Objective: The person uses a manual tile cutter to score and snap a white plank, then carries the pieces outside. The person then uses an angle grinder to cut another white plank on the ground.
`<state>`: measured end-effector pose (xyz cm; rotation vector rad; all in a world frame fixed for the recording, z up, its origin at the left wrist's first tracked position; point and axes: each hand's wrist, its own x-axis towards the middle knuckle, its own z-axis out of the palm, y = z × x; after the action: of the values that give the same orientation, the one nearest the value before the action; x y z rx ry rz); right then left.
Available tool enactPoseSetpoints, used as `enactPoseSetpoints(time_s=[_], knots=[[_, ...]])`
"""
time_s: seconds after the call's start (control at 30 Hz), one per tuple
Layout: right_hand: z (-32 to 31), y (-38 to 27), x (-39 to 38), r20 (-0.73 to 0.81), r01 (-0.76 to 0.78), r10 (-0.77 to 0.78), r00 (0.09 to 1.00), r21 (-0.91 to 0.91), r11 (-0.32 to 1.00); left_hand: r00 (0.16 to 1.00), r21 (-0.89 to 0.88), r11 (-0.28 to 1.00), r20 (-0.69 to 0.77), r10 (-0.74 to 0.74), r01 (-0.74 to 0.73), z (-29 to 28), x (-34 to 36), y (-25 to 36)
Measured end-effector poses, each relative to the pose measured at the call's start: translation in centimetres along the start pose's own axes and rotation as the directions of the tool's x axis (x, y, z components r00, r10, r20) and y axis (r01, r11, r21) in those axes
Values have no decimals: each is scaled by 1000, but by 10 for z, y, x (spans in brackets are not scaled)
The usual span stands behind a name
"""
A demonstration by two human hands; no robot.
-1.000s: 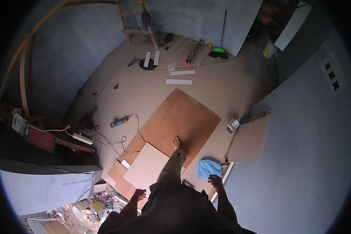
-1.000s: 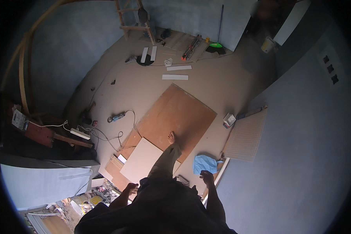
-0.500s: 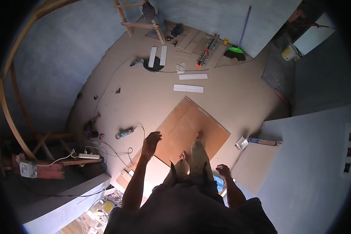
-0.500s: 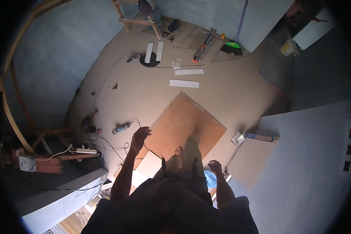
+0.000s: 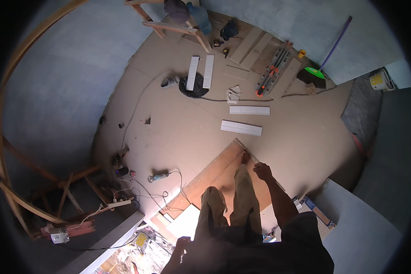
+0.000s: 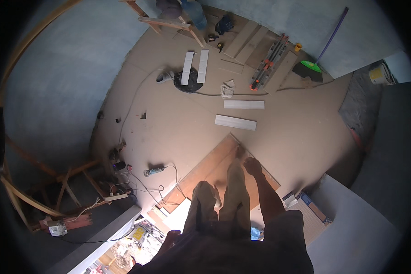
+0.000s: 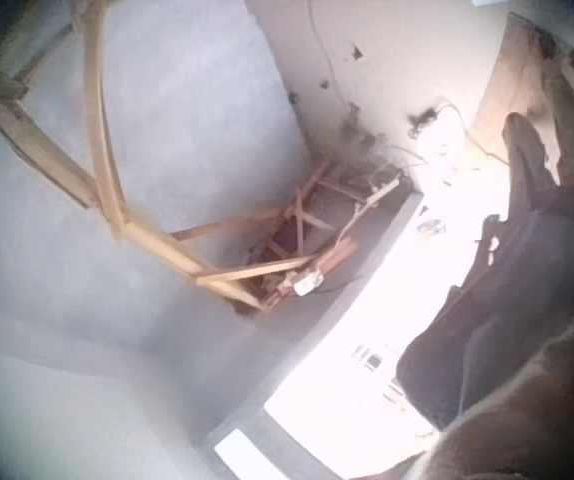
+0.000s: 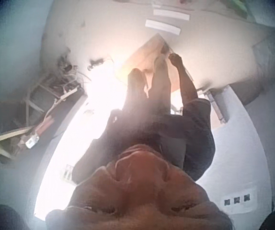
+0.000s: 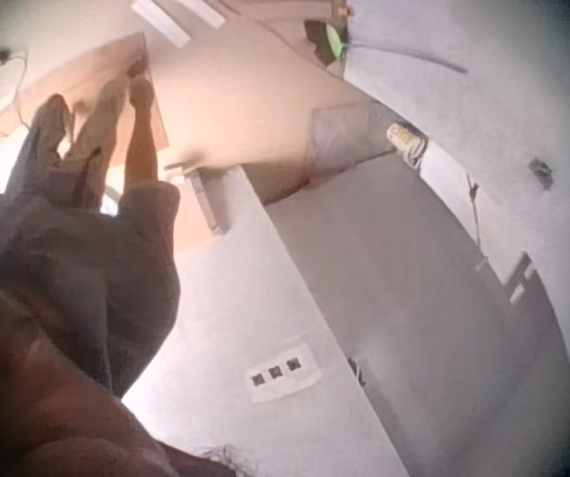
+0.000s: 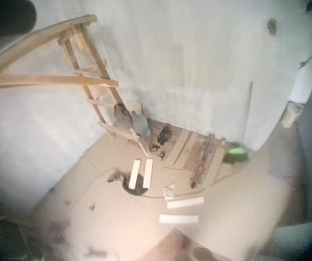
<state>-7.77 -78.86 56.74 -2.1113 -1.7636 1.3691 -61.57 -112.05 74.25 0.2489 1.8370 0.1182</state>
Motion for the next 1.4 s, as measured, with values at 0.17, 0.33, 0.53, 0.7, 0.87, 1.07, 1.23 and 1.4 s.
enactPoseSetpoints(time_s=[0.17,0.33,0.53,0.7,0.87,1.07,1.23,1.4], knots=[[-74,-96,146,132,-101,103,986,-24,995,981,71,986,-113,156,-148,31,-9,203],[-90,-143,290,106,-160,156,982,32,987,835,222,817,-18,550,-533,67,29,430],[-68,-189,438,103,-295,289,952,47,954,892,147,881,119,436,-450,122,168,628],[1,-180,585,142,-373,370,918,-7,928,775,46,777,137,617,-627,185,363,719],[70,-207,750,81,-364,378,922,-146,920,915,-123,916,89,394,-382,207,436,753],[58,-236,904,-144,-521,502,853,-156,839,946,-157,965,216,242,-211,192,452,805],[98,-262,962,-295,-588,525,798,-193,785,950,-221,973,284,127,-64,186,455,823],[97,-254,970,-259,-557,504,824,-207,804,948,-302,953,302,98,-2,181,457,834]])
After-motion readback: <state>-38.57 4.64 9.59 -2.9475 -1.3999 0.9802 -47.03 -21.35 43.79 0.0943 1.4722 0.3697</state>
